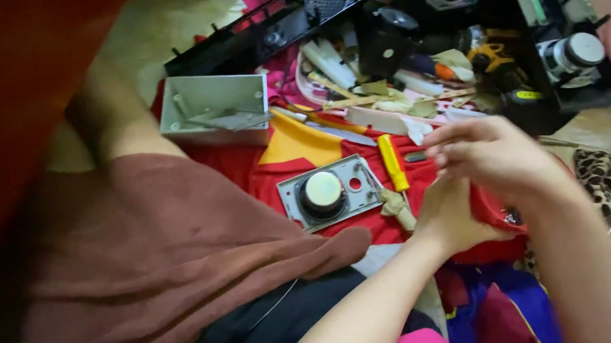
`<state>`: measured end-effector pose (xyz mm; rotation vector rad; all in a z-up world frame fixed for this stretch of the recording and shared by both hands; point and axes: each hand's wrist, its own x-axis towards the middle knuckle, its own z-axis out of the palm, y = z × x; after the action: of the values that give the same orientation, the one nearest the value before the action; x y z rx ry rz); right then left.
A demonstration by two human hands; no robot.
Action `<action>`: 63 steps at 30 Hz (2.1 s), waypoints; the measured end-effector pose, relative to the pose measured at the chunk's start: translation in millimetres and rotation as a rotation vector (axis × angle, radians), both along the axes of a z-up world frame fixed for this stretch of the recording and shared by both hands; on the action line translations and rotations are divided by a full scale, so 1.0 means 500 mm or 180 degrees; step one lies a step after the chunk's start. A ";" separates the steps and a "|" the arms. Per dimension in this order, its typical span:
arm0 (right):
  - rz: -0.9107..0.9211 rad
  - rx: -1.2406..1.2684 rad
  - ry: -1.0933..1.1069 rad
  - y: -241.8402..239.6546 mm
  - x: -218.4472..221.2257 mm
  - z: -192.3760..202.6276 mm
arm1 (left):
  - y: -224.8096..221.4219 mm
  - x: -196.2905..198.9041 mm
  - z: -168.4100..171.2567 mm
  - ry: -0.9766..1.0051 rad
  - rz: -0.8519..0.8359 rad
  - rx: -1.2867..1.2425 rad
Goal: The person lies back with a metal enclosure on their lap, unscrews and separates its panel and parts by hand, wipes a metal plate with a cloth, then picks through small screws and hardware in a red plastic basin, sorting pieces and fitting a round component into the panel.
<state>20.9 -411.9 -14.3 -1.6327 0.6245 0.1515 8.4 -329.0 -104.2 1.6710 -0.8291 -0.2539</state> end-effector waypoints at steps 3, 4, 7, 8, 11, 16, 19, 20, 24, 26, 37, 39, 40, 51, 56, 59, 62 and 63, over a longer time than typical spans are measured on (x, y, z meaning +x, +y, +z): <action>0.0018 0.0559 -0.0167 0.017 0.003 -0.023 | -0.033 -0.005 -0.065 -0.0246 0.0113 -0.0020; -0.0010 0.0555 -0.0157 0.026 -0.002 -0.020 | -0.031 -0.004 -0.050 -0.0234 0.0086 -0.0024; -0.0173 0.0468 -0.0310 0.051 -0.001 -0.026 | -0.020 0.004 -0.029 0.0033 -0.0440 0.0874; -0.0216 0.0507 -0.0387 0.050 0.002 -0.036 | -0.022 0.004 -0.036 -0.0114 -0.0638 0.1080; -0.0222 0.0648 -0.0523 0.053 0.013 -0.045 | -0.039 0.027 -0.091 -0.0486 -0.0780 0.1668; -0.0285 0.0893 -0.0894 0.077 0.030 -0.038 | 0.102 0.071 0.001 -0.0688 -0.0419 0.1842; 0.0084 0.1080 -0.0806 0.073 0.044 -0.061 | 0.221 0.070 0.099 -0.0845 -0.0004 0.1696; -0.0002 0.0964 -0.0717 0.080 0.048 -0.070 | 0.250 0.066 0.115 -0.0914 0.0178 0.1719; 0.0002 0.0254 -0.0584 0.145 0.041 -0.071 | 0.344 0.040 0.131 -0.1327 0.0797 0.1962; -0.0032 0.0051 -0.0462 0.178 0.039 -0.068 | 0.353 0.043 0.131 -0.1251 0.0496 0.2448; -0.0405 -0.0130 0.0160 0.123 0.020 -0.150 | 0.335 0.045 0.165 -0.0862 -0.0596 0.3409; -0.0459 0.0147 0.0113 0.104 0.020 -0.179 | 0.332 0.043 0.156 -0.0786 -0.0396 0.3361; -0.0450 0.0151 0.0108 0.119 0.016 -0.165 | 0.333 0.045 0.156 -0.0787 -0.0386 0.3367; -0.0377 0.0105 0.0539 0.183 -0.013 -0.107 | 0.334 0.036 0.144 -0.0979 -0.0299 0.2970; 0.0118 -0.0246 -0.0118 0.276 0.014 -0.062 | 0.417 0.043 0.170 -0.1208 0.0448 0.1286; 0.0706 -0.0278 -0.0536 0.359 0.043 -0.024 | 0.495 0.043 0.190 -0.1560 0.1497 0.1141; 0.1270 -0.0162 -0.1195 0.458 0.064 -0.007 | 0.593 0.039 0.170 -0.1291 0.2154 0.2303; 0.1519 -0.0019 -0.1647 0.493 0.067 -0.005 | 0.626 0.035 0.153 -0.1017 0.2216 0.3246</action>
<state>54.3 -165.3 -16.6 -1.7124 -0.1635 0.0671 25.9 -15.9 -27.8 2.8993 -0.2605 0.1209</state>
